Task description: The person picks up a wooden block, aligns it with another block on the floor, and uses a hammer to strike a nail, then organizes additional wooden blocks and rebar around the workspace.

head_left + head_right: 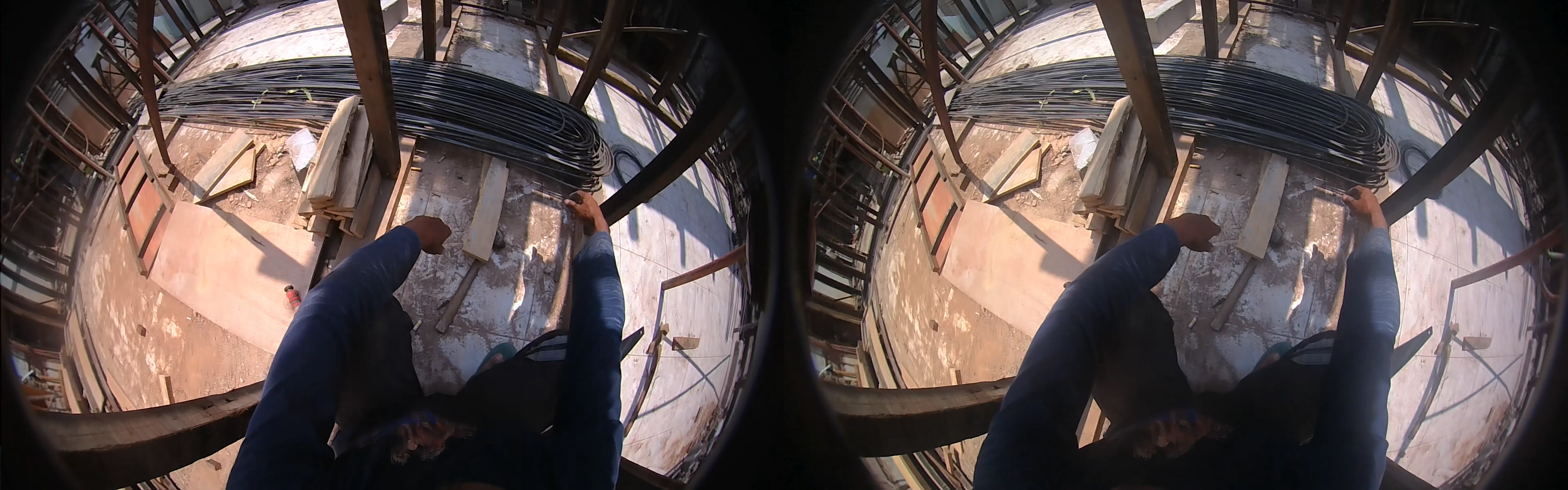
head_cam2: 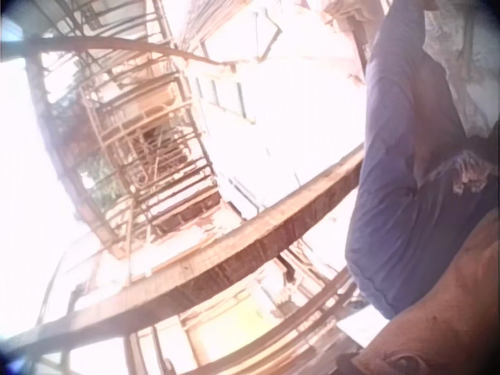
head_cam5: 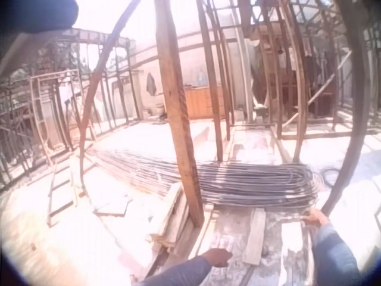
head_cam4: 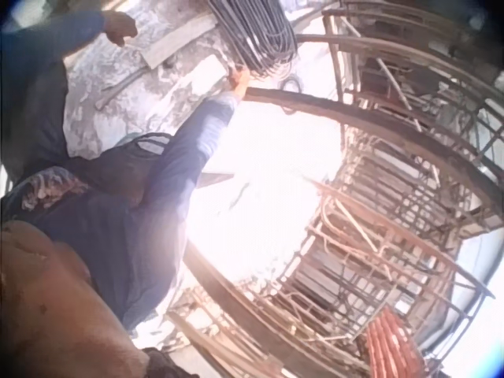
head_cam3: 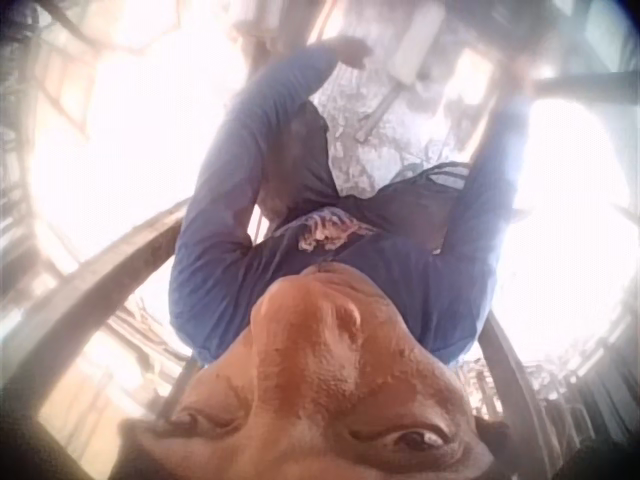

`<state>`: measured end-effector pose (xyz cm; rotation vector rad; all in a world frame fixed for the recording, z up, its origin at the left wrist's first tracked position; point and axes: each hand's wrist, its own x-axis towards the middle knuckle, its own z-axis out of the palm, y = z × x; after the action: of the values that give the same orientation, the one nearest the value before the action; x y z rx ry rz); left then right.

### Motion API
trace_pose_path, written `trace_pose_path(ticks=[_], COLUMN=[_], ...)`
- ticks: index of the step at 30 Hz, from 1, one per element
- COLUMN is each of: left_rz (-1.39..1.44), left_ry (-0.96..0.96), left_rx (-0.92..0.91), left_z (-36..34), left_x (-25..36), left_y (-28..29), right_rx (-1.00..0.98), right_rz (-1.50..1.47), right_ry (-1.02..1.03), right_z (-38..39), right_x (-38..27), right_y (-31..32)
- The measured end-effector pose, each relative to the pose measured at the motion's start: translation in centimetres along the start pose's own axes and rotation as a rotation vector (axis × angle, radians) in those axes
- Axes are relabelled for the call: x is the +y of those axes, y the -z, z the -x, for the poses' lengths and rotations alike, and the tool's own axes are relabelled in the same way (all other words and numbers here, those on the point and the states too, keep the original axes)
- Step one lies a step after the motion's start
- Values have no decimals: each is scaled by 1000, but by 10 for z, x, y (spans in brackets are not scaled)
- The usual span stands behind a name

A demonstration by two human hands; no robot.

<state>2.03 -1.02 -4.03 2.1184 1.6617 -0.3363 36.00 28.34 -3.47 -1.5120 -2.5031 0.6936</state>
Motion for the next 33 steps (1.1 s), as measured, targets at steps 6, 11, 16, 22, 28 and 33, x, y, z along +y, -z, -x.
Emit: trace_pose_path(ticks=[6,11,16,22,28,33], left_rz=[9,12,-1,-9,0,9], left_ry=[-32,5,-25,-42,-41,-44], left_rx=[17,21,28,11,32,14], left_z=[-8,-3,-7,-8,-5,-3], left_x=[2,-1,2,0,3,1], left_y=[0,-3,-1,-2,1,0], right_rx=[15,-16,4,9,65,86], right_rz=[6,-26,19,22,2,2], right_ry=[52,42,16,-12,78,31], right_z=[-8,-4,-3,-6,8,12], right_x=[28,13,21,27,12,-1], right_y=[-1,-1,1,-1,0,0])
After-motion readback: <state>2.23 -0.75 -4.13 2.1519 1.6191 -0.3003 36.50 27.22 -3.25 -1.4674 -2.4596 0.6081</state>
